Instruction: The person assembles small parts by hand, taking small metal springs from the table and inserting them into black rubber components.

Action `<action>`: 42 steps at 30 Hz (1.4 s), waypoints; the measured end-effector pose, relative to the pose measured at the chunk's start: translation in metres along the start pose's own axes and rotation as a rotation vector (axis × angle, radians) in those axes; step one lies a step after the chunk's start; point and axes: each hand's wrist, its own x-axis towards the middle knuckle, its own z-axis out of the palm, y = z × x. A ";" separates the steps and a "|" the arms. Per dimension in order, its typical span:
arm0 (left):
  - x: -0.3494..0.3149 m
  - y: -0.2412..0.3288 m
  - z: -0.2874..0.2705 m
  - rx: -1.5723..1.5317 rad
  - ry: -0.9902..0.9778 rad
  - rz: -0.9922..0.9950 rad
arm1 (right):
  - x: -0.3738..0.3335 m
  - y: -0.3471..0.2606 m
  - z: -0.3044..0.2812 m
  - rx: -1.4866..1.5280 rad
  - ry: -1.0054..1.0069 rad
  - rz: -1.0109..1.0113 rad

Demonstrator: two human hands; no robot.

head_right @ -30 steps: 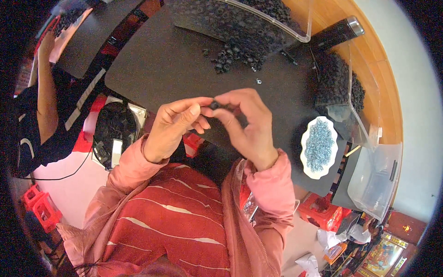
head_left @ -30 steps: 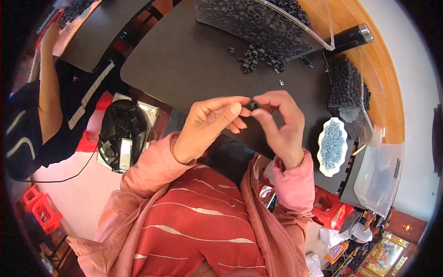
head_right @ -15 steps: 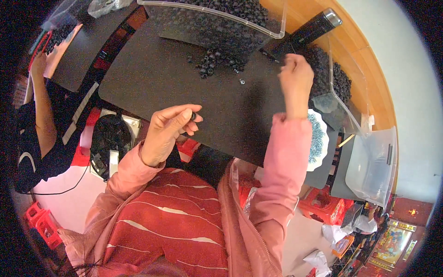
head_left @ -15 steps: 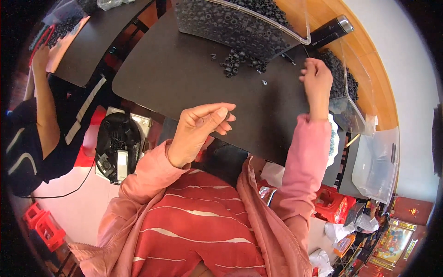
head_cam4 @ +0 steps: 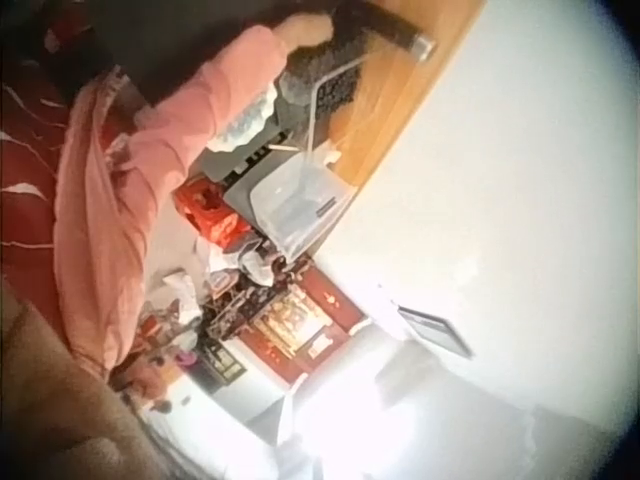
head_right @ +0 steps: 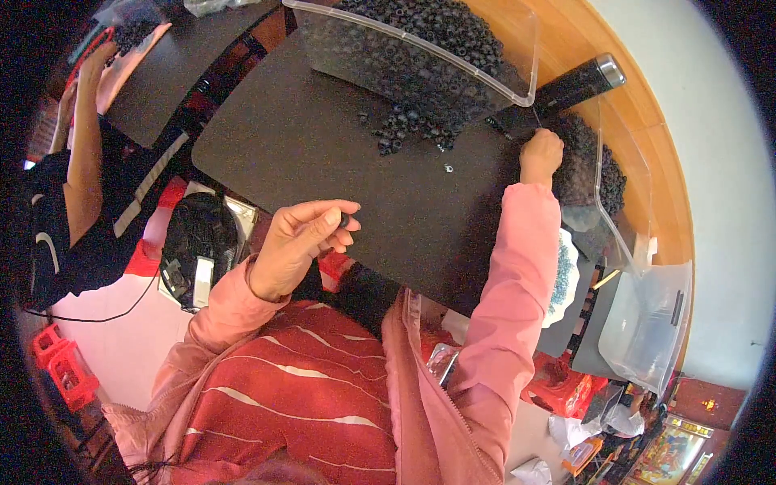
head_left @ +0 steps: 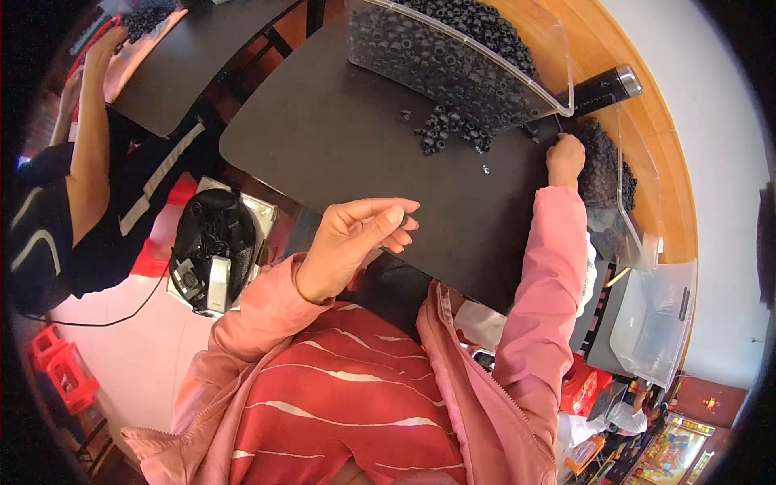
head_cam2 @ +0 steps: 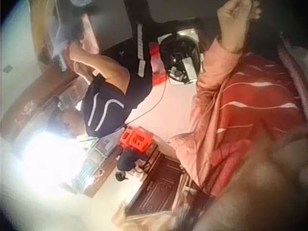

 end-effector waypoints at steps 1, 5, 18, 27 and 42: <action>0.000 0.000 0.000 -0.001 -0.002 -0.004 | 0.000 0.000 0.001 -0.003 -0.003 0.003; 0.000 -0.003 0.001 0.003 -0.017 -0.001 | -0.001 -0.002 -0.001 -0.014 0.015 -0.002; -0.001 -0.003 -0.004 -0.308 -0.150 -0.169 | -0.015 -0.017 -0.024 0.002 -0.029 -0.010; -0.004 0.001 0.001 -0.378 -0.134 -0.285 | -0.039 -0.041 -0.046 0.089 -0.068 -0.013; -0.011 -0.009 0.005 -0.049 -0.191 0.114 | -0.054 -0.039 -0.043 0.110 0.027 -0.087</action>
